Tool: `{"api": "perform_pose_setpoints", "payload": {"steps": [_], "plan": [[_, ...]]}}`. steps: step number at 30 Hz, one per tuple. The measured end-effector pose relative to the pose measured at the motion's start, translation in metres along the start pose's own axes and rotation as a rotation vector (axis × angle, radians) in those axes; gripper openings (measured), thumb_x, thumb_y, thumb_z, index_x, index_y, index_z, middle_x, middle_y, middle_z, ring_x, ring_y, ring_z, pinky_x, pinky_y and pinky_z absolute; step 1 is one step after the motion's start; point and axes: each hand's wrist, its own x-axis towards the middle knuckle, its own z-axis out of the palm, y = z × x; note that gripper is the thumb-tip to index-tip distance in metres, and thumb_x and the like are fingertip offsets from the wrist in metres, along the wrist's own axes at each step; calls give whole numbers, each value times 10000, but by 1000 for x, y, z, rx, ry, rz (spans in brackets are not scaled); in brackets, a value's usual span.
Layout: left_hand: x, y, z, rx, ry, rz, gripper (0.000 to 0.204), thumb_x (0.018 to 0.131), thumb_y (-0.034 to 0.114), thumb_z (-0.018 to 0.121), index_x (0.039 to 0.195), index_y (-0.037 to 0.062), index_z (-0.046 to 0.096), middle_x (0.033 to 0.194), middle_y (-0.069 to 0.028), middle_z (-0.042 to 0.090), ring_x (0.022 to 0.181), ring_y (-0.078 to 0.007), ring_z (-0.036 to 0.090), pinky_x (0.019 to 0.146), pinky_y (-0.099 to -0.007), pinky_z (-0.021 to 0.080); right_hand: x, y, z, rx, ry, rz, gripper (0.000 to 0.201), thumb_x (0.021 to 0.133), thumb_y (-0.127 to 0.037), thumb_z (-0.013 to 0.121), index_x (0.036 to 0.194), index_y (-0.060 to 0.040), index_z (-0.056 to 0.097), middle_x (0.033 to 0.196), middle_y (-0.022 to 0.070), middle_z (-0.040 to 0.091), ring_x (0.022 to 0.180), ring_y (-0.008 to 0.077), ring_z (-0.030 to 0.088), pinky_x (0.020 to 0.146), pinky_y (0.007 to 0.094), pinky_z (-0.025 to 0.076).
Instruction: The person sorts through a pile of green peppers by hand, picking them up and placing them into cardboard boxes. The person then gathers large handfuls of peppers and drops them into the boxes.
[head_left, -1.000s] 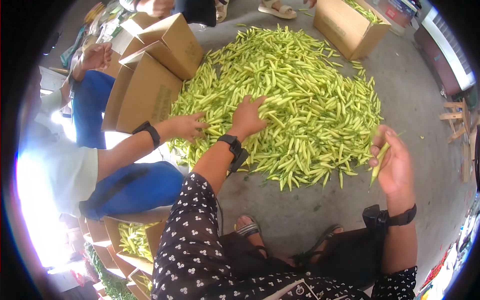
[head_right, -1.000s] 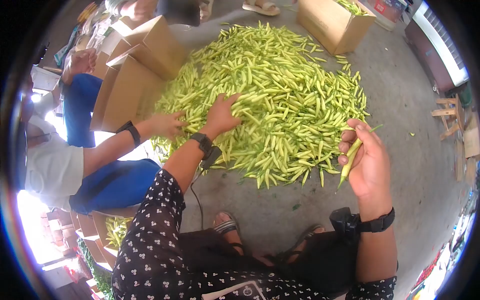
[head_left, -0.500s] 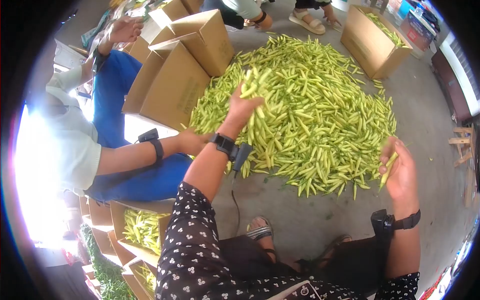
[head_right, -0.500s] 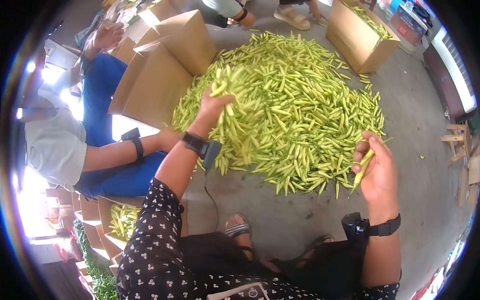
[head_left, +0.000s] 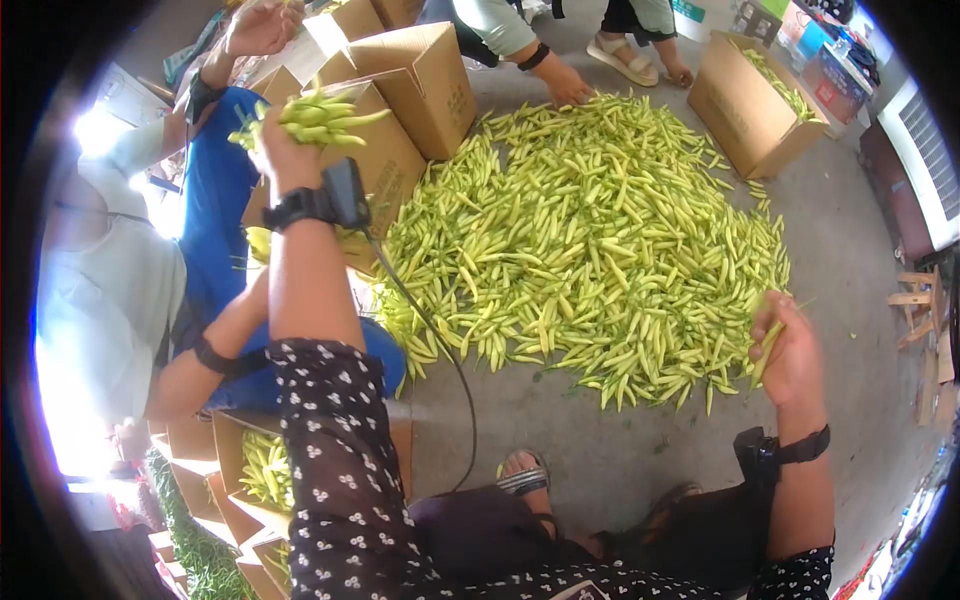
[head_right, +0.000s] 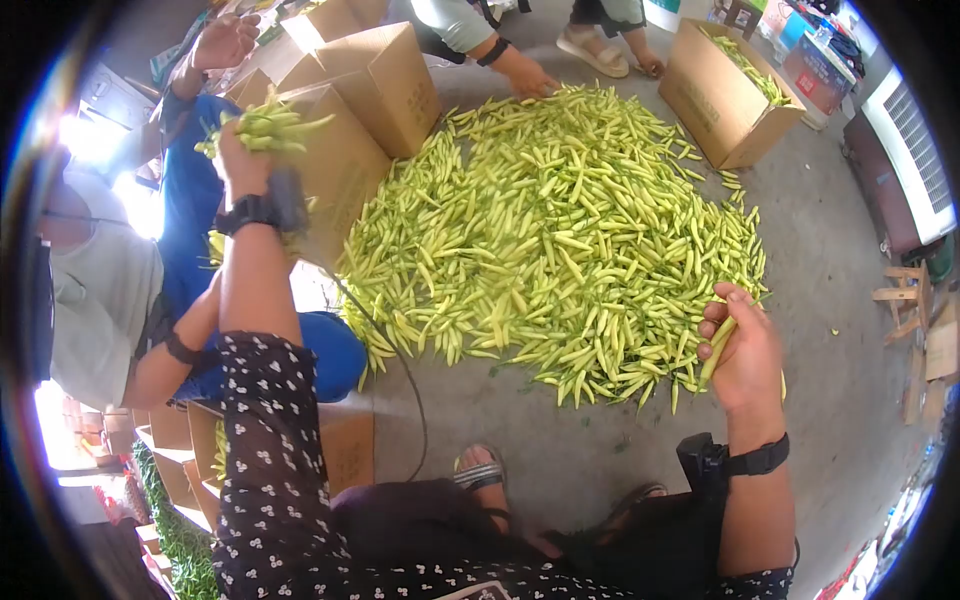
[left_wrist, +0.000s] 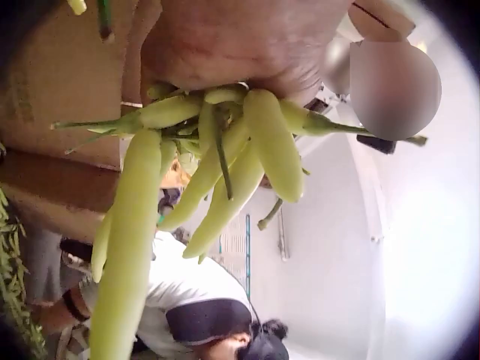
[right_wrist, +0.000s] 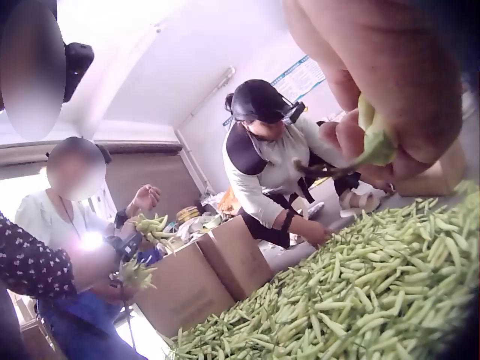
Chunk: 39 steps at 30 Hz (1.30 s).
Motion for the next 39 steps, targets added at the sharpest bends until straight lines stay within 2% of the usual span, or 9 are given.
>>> {"api": "perform_pose_setpoints", "payload": {"steps": [3,4,5,10,15,16,24,29,39], "plan": [[30,-81,-38,550,-76,-69,549,731,-6,614,1235,-1,398,1078,-192,570,1053,-290,545,922,-348,424,1,3,4,-8,0,20,182,906,-205,498,1026,-77,543,782,13,544,659,132,508,526,267,388],[34,-56,-46,767,-316,-320,603,710,23,647,1257,-3,394,1084,-211,581,1072,-327,543,934,-380,412,1,4,6,-4,1,25,180,908,-205,495,1026,-77,543,781,12,543,660,132,507,527,267,387],[46,-127,-57,329,-79,-616,540,746,46,618,1241,0,407,1030,-190,606,1018,-331,580,902,-396,435,3,5,7,2,1,31,178,911,-205,493,1025,-77,543,780,10,542,662,132,506,527,267,386],[25,-59,-43,627,-22,306,367,797,126,592,1142,13,541,1031,-193,618,933,-349,613,830,-400,480,9,11,9,-18,-17,47,185,918,-196,486,1037,-67,542,777,8,537,671,130,502,540,266,386],[-28,33,74,154,-90,-26,492,783,347,664,1170,57,573,1127,-191,592,1006,-318,574,890,-371,446,12,12,14,-1,-25,76,200,919,-189,486,1055,-52,542,778,12,543,678,131,505,555,266,393],[-54,62,91,499,-371,178,551,759,409,693,1163,52,577,1153,-193,576,1061,-321,544,924,-376,419,12,12,15,5,-42,81,204,918,-189,488,1057,-50,543,780,17,549,679,131,508,555,268,395],[-204,110,228,58,-1100,-191,1082,596,545,772,1439,131,234,1469,-223,189,1333,-430,222,1050,-506,296,10,1,-5,88,-87,47,201,904,-186,508,1046,-50,551,793,32,568,690,128,519,550,273,395],[-209,136,252,362,-1271,-206,1158,514,590,791,1454,271,196,1525,-133,47,1352,-475,115,1024,-615,277,10,-3,-24,88,-46,42,190,908,-186,497,1029,-49,549,794,36,567,689,132,520,546,271,393],[-252,188,226,80,-1285,0,1026,532,444,798,1407,180,333,1406,-190,309,1218,-395,399,990,-462,379,11,-12,-42,153,-65,39,185,911,-189,494,1023,-53,553,782,31,569,664,127,523,537,264,394]]}}
